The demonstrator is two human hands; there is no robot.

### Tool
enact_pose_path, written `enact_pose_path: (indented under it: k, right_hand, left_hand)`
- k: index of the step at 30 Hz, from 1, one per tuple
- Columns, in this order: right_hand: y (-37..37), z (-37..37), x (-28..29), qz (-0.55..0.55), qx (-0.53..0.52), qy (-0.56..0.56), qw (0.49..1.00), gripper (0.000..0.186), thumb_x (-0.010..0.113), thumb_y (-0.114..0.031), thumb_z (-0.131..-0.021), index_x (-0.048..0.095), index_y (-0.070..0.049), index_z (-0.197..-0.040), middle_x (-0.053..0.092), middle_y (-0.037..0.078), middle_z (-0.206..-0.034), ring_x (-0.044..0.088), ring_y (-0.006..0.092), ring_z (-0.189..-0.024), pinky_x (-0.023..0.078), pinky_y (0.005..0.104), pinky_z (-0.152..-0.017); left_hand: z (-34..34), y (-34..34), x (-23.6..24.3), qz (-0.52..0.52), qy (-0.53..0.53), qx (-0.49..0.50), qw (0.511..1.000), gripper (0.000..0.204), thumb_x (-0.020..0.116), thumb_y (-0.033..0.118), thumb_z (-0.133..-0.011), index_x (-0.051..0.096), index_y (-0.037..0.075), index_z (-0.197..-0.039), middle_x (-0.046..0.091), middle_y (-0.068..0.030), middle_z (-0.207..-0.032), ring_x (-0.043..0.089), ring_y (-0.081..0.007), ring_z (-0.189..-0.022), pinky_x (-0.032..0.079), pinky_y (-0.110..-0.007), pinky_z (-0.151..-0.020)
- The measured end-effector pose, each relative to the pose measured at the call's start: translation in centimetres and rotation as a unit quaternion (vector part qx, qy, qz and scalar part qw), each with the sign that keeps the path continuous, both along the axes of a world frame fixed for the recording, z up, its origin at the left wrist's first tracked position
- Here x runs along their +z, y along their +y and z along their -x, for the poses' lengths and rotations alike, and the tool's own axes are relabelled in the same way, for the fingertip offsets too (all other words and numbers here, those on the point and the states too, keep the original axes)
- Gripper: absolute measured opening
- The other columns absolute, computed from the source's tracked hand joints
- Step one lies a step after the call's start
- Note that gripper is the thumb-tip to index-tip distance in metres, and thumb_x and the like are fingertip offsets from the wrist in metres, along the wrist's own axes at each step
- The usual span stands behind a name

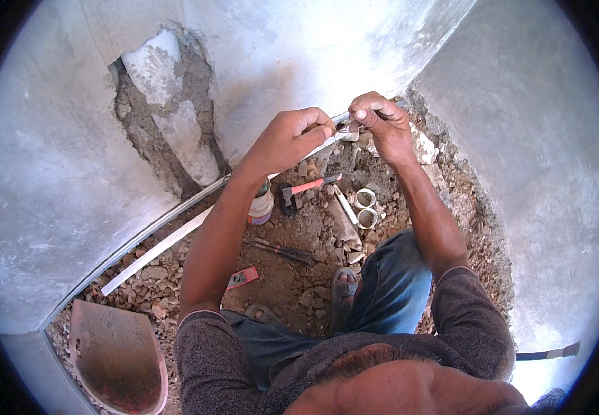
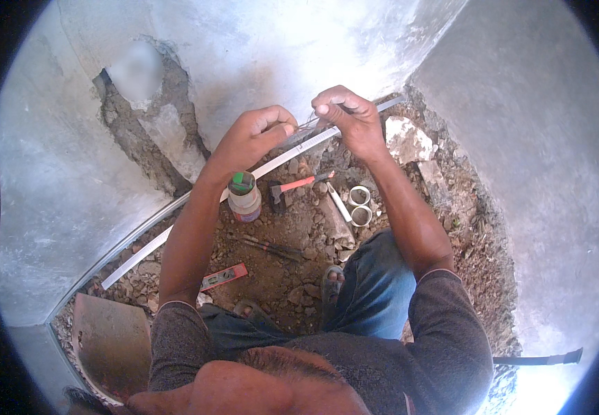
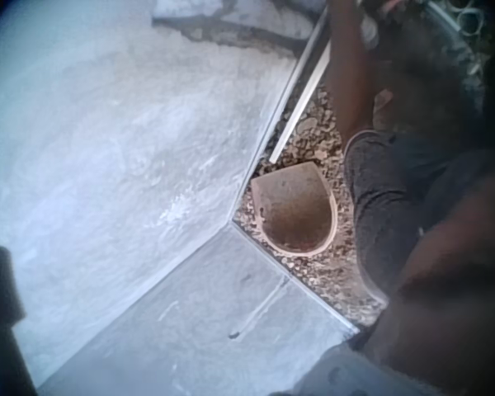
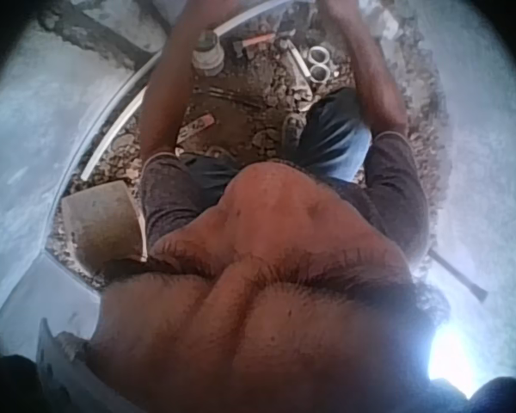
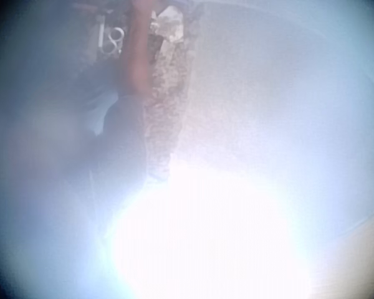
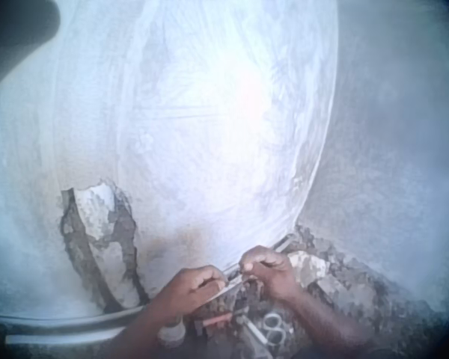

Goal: The person positions a wire into a groove in a concrete wall by hand, uses pliers to pull and position the wire, and secures the installation into the groove.

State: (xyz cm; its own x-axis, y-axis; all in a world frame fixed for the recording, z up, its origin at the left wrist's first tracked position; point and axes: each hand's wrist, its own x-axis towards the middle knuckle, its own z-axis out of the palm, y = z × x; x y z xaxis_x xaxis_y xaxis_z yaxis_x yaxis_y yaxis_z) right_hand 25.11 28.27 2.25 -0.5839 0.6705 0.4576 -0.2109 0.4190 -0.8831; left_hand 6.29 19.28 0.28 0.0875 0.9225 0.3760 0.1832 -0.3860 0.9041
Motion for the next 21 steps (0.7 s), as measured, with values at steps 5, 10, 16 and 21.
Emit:
enact_pose_path:
  k: [5,10,16,21]
  right_hand:
    - [0.2,-0.8,0.5,-0.086,-0.033,-0.032,0.995,0.006,0.062,-0.006,-0.085,0.067,-0.005,-0.089,0.064,0.004,-0.086,0.058,0.0097,-0.075,0.049,0.0247,-0.064]
    - [0.1,-0.8,1.0,-0.138,-0.073,-0.054,0.986,0.006,0.064,-0.006,-0.084,0.067,-0.005,-0.09,0.062,0.005,-0.085,0.058,0.0105,-0.072,0.049,0.0245,-0.061]
    - [-0.7,-1.1,2.1,-0.316,-0.1,-0.075,0.941,0.008,0.068,-0.007,-0.08,0.068,-0.006,-0.088,0.062,0.007,-0.093,0.06,0.016,-0.083,0.048,0.0289,-0.07]
    - [-1.5,-0.8,2.3,-0.359,-0.091,-0.133,0.919,0.005,0.065,-0.004,-0.08,0.067,-0.003,-0.084,0.062,0.009,-0.092,0.061,0.0178,-0.084,0.048,0.0304,-0.07]
  left_hand:
    - [0.0,0.2,-0.1,-0.019,0.033,0.043,0.998,0.018,0.056,0.018,-0.087,0.061,0.001,-0.091,0.052,-0.0002,-0.062,0.042,-0.0075,-0.056,0.033,-0.027,-0.051]
    - [-0.3,0.0,0.5,-0.07,0.072,0.12,0.988,0.015,0.056,0.017,-0.087,0.059,0.003,-0.089,0.053,-0.0049,-0.057,0.045,-0.0131,-0.049,0.035,-0.03,-0.049]
    - [-0.6,0.2,0.4,-0.123,0.091,0.209,0.966,0.011,0.054,0.014,-0.087,0.057,0.004,-0.09,0.055,-0.0101,-0.057,0.051,-0.022,-0.049,0.038,-0.035,-0.051]
    - [-0.1,0.2,0.1,-0.122,0.072,0.224,0.964,0.011,0.056,0.014,-0.087,0.057,0.004,-0.091,0.054,-0.0105,-0.058,0.052,-0.0202,-0.05,0.038,-0.034,-0.051]
